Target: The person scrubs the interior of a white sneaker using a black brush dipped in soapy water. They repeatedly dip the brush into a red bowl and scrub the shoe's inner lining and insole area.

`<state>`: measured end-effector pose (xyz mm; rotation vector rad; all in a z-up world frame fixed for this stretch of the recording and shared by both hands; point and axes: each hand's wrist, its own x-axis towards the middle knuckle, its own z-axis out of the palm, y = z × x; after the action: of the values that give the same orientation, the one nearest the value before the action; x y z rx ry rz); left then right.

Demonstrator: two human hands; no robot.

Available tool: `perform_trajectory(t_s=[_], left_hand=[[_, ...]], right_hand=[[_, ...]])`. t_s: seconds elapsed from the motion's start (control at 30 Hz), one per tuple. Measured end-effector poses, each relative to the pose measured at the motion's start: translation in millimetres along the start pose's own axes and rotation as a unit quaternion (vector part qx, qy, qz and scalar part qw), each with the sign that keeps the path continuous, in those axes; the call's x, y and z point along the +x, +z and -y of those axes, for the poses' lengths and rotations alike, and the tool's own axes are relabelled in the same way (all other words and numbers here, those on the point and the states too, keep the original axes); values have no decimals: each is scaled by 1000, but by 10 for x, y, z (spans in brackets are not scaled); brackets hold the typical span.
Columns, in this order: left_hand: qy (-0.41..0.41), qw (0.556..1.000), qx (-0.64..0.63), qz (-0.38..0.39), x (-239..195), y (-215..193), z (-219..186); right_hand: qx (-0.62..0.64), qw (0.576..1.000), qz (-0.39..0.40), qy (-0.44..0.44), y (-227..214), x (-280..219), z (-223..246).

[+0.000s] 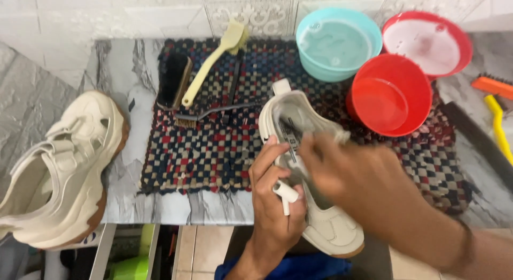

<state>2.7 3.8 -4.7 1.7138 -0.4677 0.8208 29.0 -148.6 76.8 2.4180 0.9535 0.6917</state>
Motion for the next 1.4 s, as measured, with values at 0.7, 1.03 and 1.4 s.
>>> perform_trajectory(t_s=[0.7,1.03,1.4], left_hand=[[5,1000,-24,0,30,10,-3],[-1,1000,-9,12,-4,18,-2],[-7,1000,-9,2,-66,90,-8]], right_hand=[[-55,998,29,18,-89,-101,14],[58,997,-34,25,81,1,0],[193,979,-42,44,44,-292,86]])
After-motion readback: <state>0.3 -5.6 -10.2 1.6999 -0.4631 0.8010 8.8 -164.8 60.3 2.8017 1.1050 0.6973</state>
